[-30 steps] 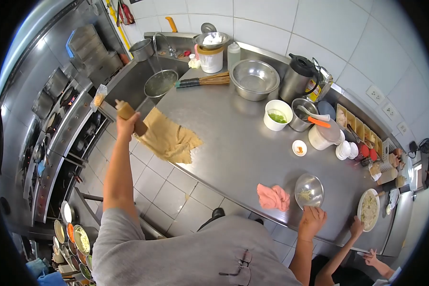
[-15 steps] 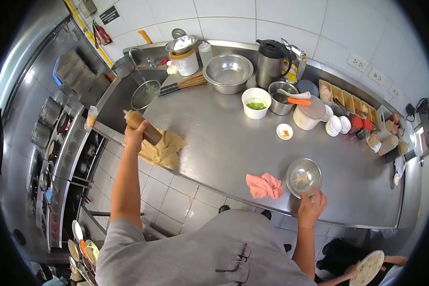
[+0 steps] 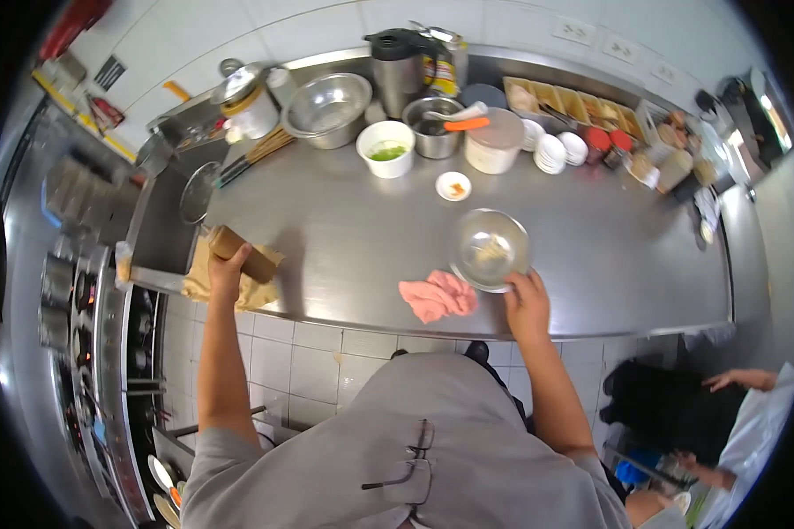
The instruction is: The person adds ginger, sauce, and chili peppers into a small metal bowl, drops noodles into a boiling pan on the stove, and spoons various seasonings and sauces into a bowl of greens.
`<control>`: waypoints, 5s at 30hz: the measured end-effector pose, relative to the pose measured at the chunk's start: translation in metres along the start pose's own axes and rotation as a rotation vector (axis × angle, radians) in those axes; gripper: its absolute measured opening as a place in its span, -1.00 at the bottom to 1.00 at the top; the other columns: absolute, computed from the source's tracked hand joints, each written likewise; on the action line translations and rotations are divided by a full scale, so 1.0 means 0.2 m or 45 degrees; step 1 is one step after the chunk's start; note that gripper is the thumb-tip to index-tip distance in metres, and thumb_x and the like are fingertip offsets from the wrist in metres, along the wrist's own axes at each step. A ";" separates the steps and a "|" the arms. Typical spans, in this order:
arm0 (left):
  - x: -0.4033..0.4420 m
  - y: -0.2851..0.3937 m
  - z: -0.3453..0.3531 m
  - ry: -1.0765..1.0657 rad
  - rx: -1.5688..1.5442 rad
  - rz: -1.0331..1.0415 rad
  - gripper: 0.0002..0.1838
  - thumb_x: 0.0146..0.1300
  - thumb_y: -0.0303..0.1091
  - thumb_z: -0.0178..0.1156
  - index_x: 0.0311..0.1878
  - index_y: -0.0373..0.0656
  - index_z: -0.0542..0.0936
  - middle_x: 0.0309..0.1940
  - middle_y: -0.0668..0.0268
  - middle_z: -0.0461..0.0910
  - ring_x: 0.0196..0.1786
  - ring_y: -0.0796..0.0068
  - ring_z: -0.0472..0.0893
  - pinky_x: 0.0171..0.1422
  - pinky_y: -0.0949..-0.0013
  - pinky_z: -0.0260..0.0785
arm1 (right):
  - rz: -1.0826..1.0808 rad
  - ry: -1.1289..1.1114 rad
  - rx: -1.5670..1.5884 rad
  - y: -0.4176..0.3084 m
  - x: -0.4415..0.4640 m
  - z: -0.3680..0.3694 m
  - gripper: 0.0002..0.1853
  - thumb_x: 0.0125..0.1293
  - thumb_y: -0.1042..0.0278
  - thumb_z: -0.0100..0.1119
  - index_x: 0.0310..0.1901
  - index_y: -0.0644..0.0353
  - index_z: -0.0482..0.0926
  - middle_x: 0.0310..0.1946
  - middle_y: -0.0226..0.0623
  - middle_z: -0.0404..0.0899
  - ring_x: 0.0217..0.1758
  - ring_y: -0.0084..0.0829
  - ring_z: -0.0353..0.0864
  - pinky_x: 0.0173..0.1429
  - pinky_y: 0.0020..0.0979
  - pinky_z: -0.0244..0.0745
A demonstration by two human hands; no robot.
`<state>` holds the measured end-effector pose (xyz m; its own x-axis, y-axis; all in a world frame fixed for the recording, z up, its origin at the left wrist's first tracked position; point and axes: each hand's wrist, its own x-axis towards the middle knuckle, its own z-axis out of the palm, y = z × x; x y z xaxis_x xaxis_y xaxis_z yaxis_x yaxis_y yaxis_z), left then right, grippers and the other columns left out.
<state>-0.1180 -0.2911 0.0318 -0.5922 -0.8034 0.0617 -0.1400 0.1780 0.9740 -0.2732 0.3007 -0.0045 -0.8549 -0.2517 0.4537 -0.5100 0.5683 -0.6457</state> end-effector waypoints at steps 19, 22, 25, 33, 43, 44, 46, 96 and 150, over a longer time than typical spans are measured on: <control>-0.41 0.31 0.46 -0.572 0.295 0.023 -0.22 0.08 -0.40 0.56 0.39 -0.25 0.45 -0.02 0.22 0.65 0.03 0.32 0.68 0.20 0.20 0.57 | -0.067 -0.277 0.141 -0.26 0.10 0.45 -0.41 0.35 0.38 0.39 0.40 0.10 0.47 0.36 0.09 0.50 0.32 0.17 0.58 0.31 -0.04 0.59; -0.51 0.42 0.55 -0.841 0.581 0.204 -0.18 0.03 -0.36 0.54 0.42 -0.25 0.47 -0.03 0.17 0.67 0.03 0.24 0.70 0.23 0.17 0.55 | -0.064 -0.234 0.103 -0.20 0.01 0.47 -0.23 0.37 0.30 0.41 0.56 0.06 0.27 0.49 0.27 0.34 0.44 0.30 0.47 0.43 0.05 0.52; -0.59 0.53 0.67 -0.879 1.079 0.384 -0.12 0.01 -0.33 0.47 0.50 0.02 0.45 0.14 0.09 0.65 0.16 -0.04 0.67 0.26 -0.03 0.53 | -0.058 -0.221 0.193 -0.13 -0.04 0.50 -0.15 0.35 0.19 0.44 0.61 0.04 0.24 0.47 0.38 0.34 0.45 0.32 0.46 0.43 0.11 0.49; -0.62 0.69 0.97 -0.985 2.075 0.870 -0.23 0.19 -0.40 0.39 0.51 0.13 0.42 0.13 0.23 0.65 0.21 0.06 0.64 0.26 -0.11 0.46 | -0.137 -0.196 0.184 -0.09 -0.02 0.50 -0.17 0.35 0.19 0.45 0.58 0.12 0.28 0.41 0.17 0.45 0.35 0.23 0.53 0.38 0.06 0.52; -0.63 0.81 1.13 -1.025 2.290 0.876 -0.35 0.28 -0.38 0.34 0.45 0.14 0.45 0.16 0.27 0.64 0.26 0.06 0.61 0.38 -0.13 0.35 | -0.143 -0.221 0.180 -0.10 -0.01 0.46 -0.21 0.38 0.16 0.43 0.56 0.17 0.31 0.37 0.19 0.47 0.34 0.24 0.52 0.42 0.04 0.47; -0.64 0.81 1.13 -1.027 2.299 0.873 -0.35 0.29 -0.38 0.34 0.46 0.16 0.45 0.17 0.27 0.64 0.26 0.05 0.61 0.39 -0.13 0.34 | -0.145 -0.221 0.180 -0.11 0.00 0.46 -0.21 0.38 0.16 0.43 0.56 0.17 0.31 0.37 0.19 0.47 0.34 0.24 0.52 0.42 0.04 0.47; -0.64 0.82 1.12 -1.025 2.307 0.868 -0.34 0.29 -0.38 0.34 0.47 0.17 0.45 0.19 0.27 0.63 0.26 0.04 0.61 0.40 -0.13 0.33 | -0.115 -0.226 0.194 -0.12 0.00 0.46 -0.22 0.39 0.16 0.41 0.56 0.17 0.31 0.38 0.19 0.45 0.35 0.24 0.51 0.43 0.04 0.46; -0.62 0.47 0.82 -0.917 0.314 0.382 0.12 0.16 -0.33 0.56 0.70 -0.30 0.10 0.36 -0.04 0.55 0.38 0.10 0.60 0.45 0.08 0.46 | 0.172 -0.713 0.361 -0.61 0.08 0.36 -0.28 0.39 0.32 0.43 0.51 0.29 0.35 0.29 0.02 0.55 0.29 0.07 0.59 0.41 -0.04 0.47; -3.33 0.29 0.78 0.884 -0.060 -0.680 -0.63 0.37 -0.40 0.11 0.19 -0.28 0.60 -0.46 0.25 0.63 -0.50 0.49 0.60 -0.38 0.30 0.51 | -0.979 -0.674 1.105 -0.33 0.07 -0.31 -0.57 0.43 0.32 0.22 0.27 0.31 0.57 0.19 -0.07 0.61 0.22 -0.16 0.62 0.30 -0.13 0.50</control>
<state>0.1440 0.3423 0.0135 0.1624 -0.9395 -0.3016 -0.2188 -0.3323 0.9174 -0.2463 0.3089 0.0833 -0.1436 -0.6813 0.7178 -0.6123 -0.5086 -0.6052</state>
